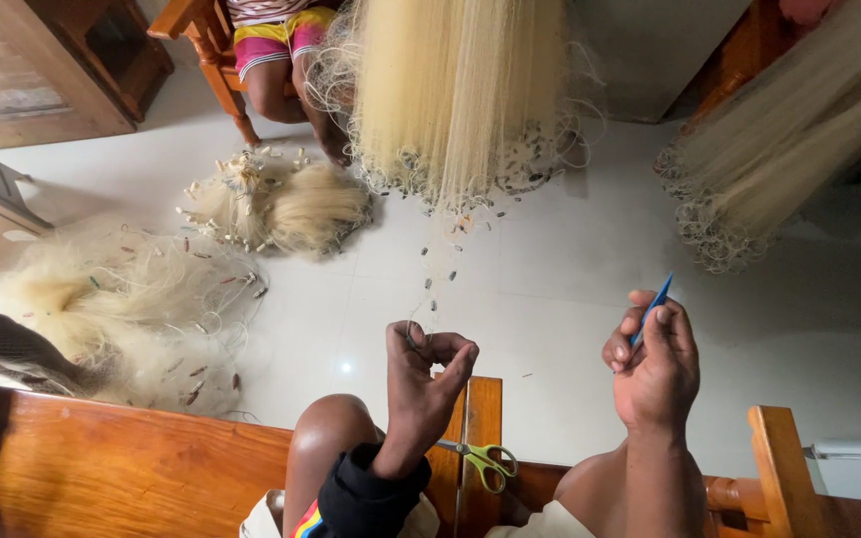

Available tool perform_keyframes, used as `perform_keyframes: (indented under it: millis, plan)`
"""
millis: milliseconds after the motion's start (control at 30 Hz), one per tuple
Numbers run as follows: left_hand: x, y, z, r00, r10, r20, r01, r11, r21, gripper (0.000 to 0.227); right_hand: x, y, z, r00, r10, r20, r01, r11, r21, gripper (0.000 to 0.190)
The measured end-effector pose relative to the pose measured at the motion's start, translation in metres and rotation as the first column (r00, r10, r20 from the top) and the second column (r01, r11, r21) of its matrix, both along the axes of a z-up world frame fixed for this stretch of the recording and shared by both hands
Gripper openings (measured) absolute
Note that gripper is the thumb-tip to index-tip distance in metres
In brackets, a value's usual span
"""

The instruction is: Attaching lead sinkers to the bottom edge of a fishing net by threading them onto the line and securing them.

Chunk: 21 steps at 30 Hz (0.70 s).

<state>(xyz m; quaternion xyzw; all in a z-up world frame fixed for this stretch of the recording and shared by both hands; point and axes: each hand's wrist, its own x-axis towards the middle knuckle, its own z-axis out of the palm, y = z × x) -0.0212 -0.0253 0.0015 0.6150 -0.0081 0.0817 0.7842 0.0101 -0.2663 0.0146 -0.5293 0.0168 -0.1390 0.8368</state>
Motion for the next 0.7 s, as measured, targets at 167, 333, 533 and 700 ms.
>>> perform_keyframes:
  millis: [167,333,533,700]
  plan:
    - [0.000,0.000,-0.004,1.000,-0.009,0.027,0.012,0.996,-0.089,0.046,0.000,-0.003,0.002,0.999,-0.031,0.018,0.031,0.999,-0.009,0.020]
    - [-0.001,0.000,0.002,1.000,0.012,0.022,-0.011,0.999,-0.042,0.046,0.000,-0.006,0.001,0.999,-0.049,0.023,0.049,0.999,-0.018,0.019]
    - [-0.003,-0.003,0.007,0.997,0.077,0.031,-0.080,0.990,0.117,0.046,0.001,-0.008,0.002,0.998,-0.068,-0.012,0.067,0.997,-0.042,0.018]
    - [-0.003,-0.008,0.001,0.952,0.158,0.264,-0.250,0.896,0.367,0.048,0.000,0.000,-0.003,1.000,-0.026,-0.011,0.023,0.969,-0.247,0.017]
